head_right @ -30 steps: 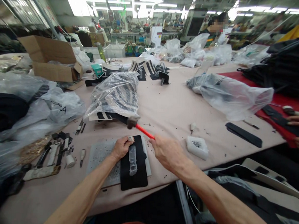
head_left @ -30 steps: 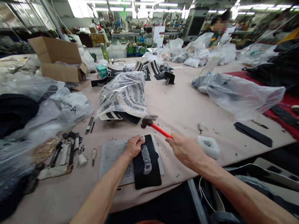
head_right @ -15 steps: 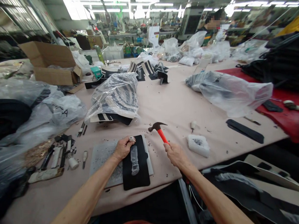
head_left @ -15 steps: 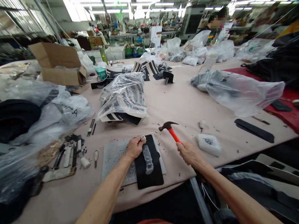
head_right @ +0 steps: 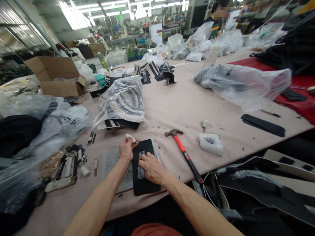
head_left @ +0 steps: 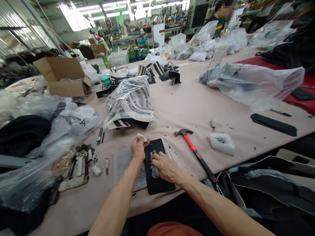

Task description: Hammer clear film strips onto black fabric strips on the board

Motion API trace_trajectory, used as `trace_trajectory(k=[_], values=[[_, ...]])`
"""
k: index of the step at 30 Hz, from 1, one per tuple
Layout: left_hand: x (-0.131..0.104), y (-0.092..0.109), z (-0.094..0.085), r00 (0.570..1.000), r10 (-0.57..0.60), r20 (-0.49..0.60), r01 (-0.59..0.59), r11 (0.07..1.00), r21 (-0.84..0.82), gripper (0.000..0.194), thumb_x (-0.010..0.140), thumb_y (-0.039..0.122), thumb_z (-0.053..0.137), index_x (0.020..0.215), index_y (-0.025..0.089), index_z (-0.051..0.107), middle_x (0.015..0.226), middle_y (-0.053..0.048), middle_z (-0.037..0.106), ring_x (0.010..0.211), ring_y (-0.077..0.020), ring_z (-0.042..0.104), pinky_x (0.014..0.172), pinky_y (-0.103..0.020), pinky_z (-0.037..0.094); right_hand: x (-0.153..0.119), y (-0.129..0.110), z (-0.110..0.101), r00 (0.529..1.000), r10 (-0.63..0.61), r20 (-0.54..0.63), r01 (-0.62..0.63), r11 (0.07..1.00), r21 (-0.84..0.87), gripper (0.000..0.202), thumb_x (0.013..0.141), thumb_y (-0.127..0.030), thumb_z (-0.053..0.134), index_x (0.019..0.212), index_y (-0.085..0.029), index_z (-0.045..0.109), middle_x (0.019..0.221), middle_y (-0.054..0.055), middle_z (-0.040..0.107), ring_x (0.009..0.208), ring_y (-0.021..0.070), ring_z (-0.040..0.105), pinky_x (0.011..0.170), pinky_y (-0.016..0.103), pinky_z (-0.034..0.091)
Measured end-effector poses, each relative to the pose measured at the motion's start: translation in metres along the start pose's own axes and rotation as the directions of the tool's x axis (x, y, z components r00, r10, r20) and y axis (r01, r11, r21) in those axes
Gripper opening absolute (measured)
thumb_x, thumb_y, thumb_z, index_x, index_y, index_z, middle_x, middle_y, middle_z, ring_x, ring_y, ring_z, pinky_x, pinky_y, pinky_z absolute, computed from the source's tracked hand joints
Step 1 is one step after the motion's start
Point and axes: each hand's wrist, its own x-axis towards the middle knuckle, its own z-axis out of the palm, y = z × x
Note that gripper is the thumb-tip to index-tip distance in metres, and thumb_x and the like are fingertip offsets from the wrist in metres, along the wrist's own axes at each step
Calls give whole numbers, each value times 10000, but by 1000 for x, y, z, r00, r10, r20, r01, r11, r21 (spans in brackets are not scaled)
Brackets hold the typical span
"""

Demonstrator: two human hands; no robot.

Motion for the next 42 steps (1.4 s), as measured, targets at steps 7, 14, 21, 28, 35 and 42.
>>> trace_trajectory(k=[7,14,21,28,35,42], values=[[-7,38,-26,985,15,-171,-49,979,-196,479,653,561,782,783,146,579,708,-37,678,665,-179,704,620,-253,572,5,-15,-30,991,101,-90,-115,979,-168,143,948,-144,485,955,-160,627,1019,86,637,841,204,554,765,341,369],[-50,66,-70,890,242,-386,-289,955,-66,314,760,436,736,824,145,639,744,-36,710,685,-175,703,642,-255,589,25,-33,-91,726,676,-127,-687,718,-110,157,914,-233,510,1015,-139,585,901,139,689,785,248,668,632,310,362],[-67,27,-55,979,138,-153,-149,987,-60,318,786,443,735,857,143,658,807,-56,728,758,-179,700,704,-262,580,8,-24,-37,661,750,19,-723,630,282,338,931,-367,538,1161,-120,551,968,148,720,916,281,683,723,312,427],[-41,4,-12,998,43,44,-34,982,-183,476,737,474,782,1053,148,637,846,-73,750,783,-196,710,738,-281,553,4,-25,-18,756,655,-4,-614,711,342,493,977,-271,413,1455,-151,404,919,103,736,790,248,695,715,315,446],[-27,-11,2,972,45,230,-32,998,-61,279,791,404,704,908,166,615,858,-71,753,802,-194,702,751,-285,531,-6,-19,0,824,566,-30,-524,781,339,380,983,-259,425,1318,-119,539,1281,152,644,1144,248,629,964,326,453],[-31,-9,1,937,94,336,-118,992,51,167,824,346,638,868,187,612,871,-56,752,783,-180,685,760,-278,523,-5,-20,-3,825,565,6,-544,793,273,390,985,-268,427,1307,-99,568,1215,158,655,1093,251,636,960,333,469]])
